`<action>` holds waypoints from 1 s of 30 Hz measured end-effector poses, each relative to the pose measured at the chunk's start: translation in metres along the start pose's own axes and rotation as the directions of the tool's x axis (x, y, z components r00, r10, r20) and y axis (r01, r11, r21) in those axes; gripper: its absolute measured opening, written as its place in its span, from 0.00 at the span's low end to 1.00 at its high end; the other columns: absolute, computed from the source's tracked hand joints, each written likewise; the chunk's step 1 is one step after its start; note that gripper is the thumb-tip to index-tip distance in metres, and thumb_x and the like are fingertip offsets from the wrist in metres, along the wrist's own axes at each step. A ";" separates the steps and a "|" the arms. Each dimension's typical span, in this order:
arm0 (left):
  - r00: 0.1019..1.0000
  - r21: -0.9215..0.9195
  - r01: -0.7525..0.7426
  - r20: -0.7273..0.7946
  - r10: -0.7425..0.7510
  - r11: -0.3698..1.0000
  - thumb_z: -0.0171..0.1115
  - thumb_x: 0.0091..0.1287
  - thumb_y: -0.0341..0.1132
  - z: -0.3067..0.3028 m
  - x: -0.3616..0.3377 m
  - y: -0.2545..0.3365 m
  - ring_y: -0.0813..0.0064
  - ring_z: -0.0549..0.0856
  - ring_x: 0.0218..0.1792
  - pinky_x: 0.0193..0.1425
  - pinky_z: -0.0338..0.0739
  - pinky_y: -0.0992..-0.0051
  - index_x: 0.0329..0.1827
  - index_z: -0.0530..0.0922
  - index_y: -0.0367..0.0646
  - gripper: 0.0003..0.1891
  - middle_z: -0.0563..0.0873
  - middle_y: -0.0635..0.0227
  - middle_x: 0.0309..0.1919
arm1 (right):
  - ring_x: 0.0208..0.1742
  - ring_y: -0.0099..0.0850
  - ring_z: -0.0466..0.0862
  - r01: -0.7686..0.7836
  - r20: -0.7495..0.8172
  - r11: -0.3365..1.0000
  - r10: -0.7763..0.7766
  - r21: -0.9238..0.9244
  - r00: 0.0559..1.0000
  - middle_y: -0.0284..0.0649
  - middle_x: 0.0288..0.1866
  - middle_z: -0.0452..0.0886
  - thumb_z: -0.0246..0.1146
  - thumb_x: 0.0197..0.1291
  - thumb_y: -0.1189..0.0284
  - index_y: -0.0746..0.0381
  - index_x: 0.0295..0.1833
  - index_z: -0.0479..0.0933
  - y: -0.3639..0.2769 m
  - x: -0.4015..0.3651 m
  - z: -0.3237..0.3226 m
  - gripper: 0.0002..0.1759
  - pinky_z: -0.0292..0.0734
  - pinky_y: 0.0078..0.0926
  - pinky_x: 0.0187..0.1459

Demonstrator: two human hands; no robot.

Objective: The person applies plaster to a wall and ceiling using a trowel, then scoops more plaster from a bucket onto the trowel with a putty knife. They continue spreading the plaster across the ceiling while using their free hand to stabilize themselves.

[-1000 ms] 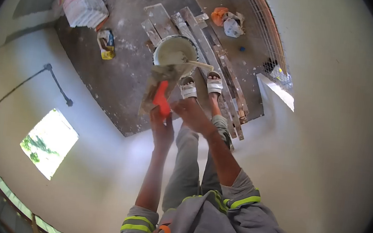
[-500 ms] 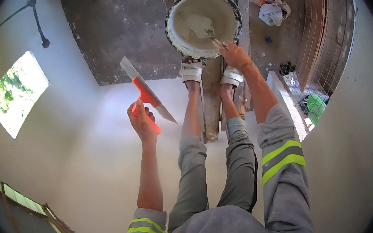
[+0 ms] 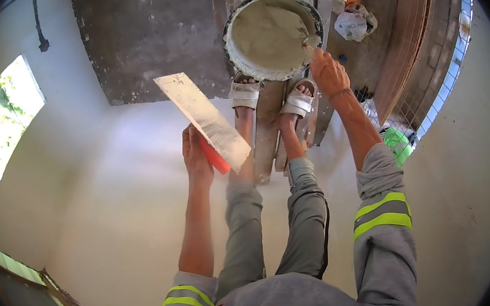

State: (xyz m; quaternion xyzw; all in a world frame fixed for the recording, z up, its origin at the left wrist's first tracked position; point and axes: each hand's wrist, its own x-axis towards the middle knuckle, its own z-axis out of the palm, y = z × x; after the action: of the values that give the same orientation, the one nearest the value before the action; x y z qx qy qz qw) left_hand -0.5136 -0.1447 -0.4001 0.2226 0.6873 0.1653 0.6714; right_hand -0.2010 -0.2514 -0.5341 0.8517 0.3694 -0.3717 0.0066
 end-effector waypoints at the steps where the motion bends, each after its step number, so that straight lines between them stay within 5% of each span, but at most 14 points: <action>1: 0.999 -0.003 0.027 -0.018 -0.027 1.000 0.49 0.78 0.46 -0.003 0.002 -0.002 0.79 0.79 0.50 0.55 0.75 0.74 0.56 0.70 0.44 0.16 0.79 0.71 0.48 | 0.42 0.58 0.83 0.017 0.022 1.000 -0.017 0.004 1.000 0.55 0.43 0.82 0.49 0.67 0.66 0.62 0.48 0.70 0.005 0.003 0.004 0.12 0.77 0.53 0.46; 14: 0.984 -0.114 0.163 -0.049 -0.170 0.980 0.49 0.77 0.41 -0.028 0.014 -0.008 0.74 0.76 0.60 0.62 0.72 0.72 0.72 0.62 0.46 0.23 0.76 0.72 0.58 | 0.44 0.58 0.81 0.106 0.192 0.983 -0.134 0.153 0.972 0.57 0.39 0.81 0.54 0.66 0.62 0.65 0.46 0.70 0.009 0.006 0.021 0.16 0.75 0.52 0.46; 17: 0.982 -0.270 0.188 0.069 -0.176 0.944 0.52 0.75 0.36 -0.033 0.018 -0.007 0.71 0.77 0.60 0.62 0.73 0.73 0.70 0.64 0.43 0.22 0.76 0.68 0.59 | 0.40 0.60 0.79 0.128 0.201 0.966 -0.174 0.224 0.964 0.59 0.34 0.79 0.55 0.67 0.63 0.66 0.46 0.69 0.006 0.007 0.025 0.16 0.72 0.51 0.41; 19: 0.994 0.203 -0.082 0.083 0.066 0.976 0.57 0.72 0.35 -0.044 0.025 -0.024 0.69 0.78 0.59 0.61 0.73 0.71 0.68 0.66 0.40 0.24 0.76 0.65 0.59 | 0.37 0.58 0.79 0.067 0.242 0.944 -0.151 0.323 0.958 0.59 0.32 0.79 0.55 0.66 0.63 0.68 0.44 0.69 0.004 0.006 0.022 0.16 0.72 0.49 0.39; 22: 0.937 0.585 -0.345 0.168 0.306 0.734 0.64 0.66 0.35 -0.040 0.033 -0.019 0.65 0.79 0.57 0.60 0.74 0.68 0.64 0.70 0.37 0.25 0.77 0.60 0.58 | 0.31 0.53 0.78 0.037 0.232 0.895 -0.156 0.445 0.960 0.57 0.28 0.78 0.56 0.66 0.62 0.69 0.42 0.70 0.010 0.000 0.033 0.17 0.71 0.45 0.37; 23: 0.913 0.655 -0.393 0.195 0.359 0.645 0.67 0.63 0.35 -0.035 0.035 -0.015 0.63 0.79 0.57 0.60 0.74 0.67 0.62 0.71 0.36 0.25 0.78 0.59 0.57 | 0.29 0.51 0.77 0.034 0.220 0.876 -0.158 0.481 0.963 0.56 0.28 0.78 0.56 0.66 0.62 0.69 0.41 0.70 0.015 -0.005 0.038 0.18 0.71 0.43 0.36; 26: 0.957 0.426 -0.290 0.135 0.257 0.857 0.68 0.61 0.37 -0.039 0.059 -0.021 0.57 0.81 0.53 0.58 0.74 0.64 0.57 0.74 0.37 0.23 0.81 0.57 0.52 | 0.31 0.53 0.78 -0.010 0.224 0.863 -0.121 0.505 0.967 0.59 0.30 0.78 0.58 0.64 0.61 0.69 0.43 0.73 0.022 -0.018 0.038 0.19 0.72 0.45 0.37; 29: 0.749 0.692 -0.645 0.485 0.453 0.325 0.67 0.61 0.36 -0.043 0.090 -0.018 0.53 0.81 0.51 0.54 0.74 0.60 0.54 0.77 0.38 0.20 0.82 0.56 0.49 | 0.26 0.42 0.74 -0.113 0.267 0.817 -0.051 0.565 0.962 0.53 0.27 0.76 0.60 0.64 0.60 0.68 0.44 0.74 0.028 -0.037 0.039 0.19 0.71 0.40 0.34; 30: 0.751 0.679 -0.646 0.484 0.448 0.349 0.66 0.61 0.37 -0.044 0.101 -0.020 0.51 0.81 0.49 0.52 0.74 0.59 0.52 0.78 0.38 0.18 0.83 0.56 0.47 | 0.26 0.39 0.73 -0.137 0.281 0.803 -0.038 0.579 0.959 0.51 0.26 0.76 0.60 0.64 0.60 0.68 0.43 0.74 0.027 -0.044 0.034 0.19 0.71 0.38 0.34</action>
State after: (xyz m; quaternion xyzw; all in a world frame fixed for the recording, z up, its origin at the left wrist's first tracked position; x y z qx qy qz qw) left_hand -0.5587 -0.1056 -0.4942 0.7395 0.4891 0.0193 0.4620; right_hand -0.2253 -0.3081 -0.5382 0.7594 0.2074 -0.5840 -0.1981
